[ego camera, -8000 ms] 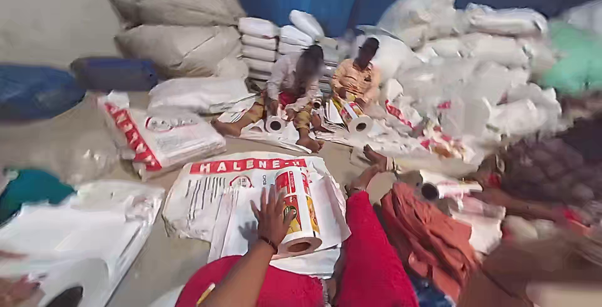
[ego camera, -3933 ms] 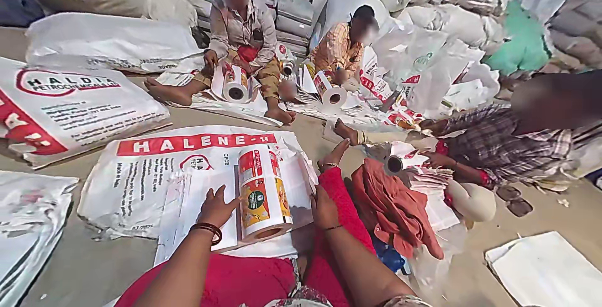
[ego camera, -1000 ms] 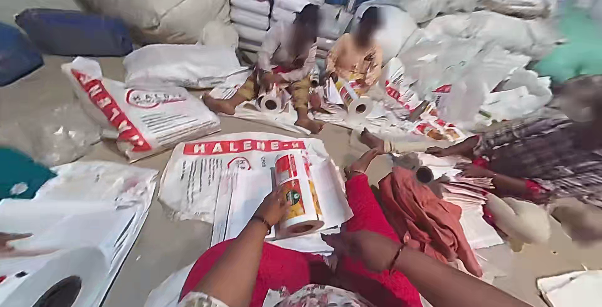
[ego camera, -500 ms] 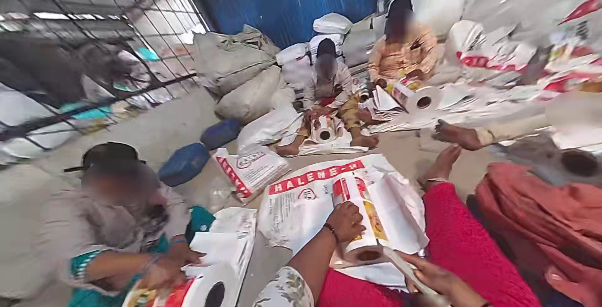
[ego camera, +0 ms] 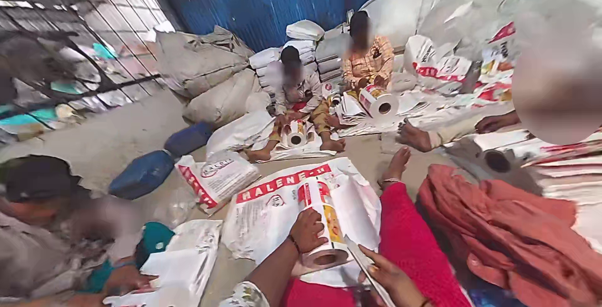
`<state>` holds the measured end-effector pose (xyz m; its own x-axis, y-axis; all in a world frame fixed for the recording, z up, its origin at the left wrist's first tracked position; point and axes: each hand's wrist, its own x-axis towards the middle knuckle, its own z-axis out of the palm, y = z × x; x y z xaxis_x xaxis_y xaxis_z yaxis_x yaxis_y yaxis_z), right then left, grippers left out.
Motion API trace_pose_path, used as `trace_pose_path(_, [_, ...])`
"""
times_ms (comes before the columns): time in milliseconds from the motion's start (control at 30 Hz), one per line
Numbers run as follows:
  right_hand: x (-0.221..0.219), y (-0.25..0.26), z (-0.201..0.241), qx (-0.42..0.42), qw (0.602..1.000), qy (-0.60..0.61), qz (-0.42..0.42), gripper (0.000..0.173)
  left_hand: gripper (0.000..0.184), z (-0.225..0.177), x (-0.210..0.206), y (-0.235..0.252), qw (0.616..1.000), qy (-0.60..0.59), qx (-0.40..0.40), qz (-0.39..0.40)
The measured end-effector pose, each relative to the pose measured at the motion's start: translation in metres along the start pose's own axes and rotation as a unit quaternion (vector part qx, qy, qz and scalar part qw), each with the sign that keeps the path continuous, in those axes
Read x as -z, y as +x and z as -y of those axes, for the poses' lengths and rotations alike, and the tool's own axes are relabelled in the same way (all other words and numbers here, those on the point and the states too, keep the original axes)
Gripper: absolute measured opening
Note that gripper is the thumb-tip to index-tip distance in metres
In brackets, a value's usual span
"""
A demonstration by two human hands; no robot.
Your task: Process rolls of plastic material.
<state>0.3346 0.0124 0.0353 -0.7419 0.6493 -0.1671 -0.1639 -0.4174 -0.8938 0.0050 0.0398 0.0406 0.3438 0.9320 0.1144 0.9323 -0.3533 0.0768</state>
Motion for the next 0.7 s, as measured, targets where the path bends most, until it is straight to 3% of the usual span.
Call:
trace_pose_path(200, [-0.006,-0.002,0.005,-0.016,0.999,0.011,-0.042,0.059,0.055,0.002,-0.003,0.005,0.996,0.025,-0.073,-0.034])
trace_pose_path(700, [-0.015,0.004,0.0,-0.017,0.994,0.022,-0.108,0.057,0.056,-0.011,-0.017,-0.005,0.996,-0.039,0.044,-0.067])
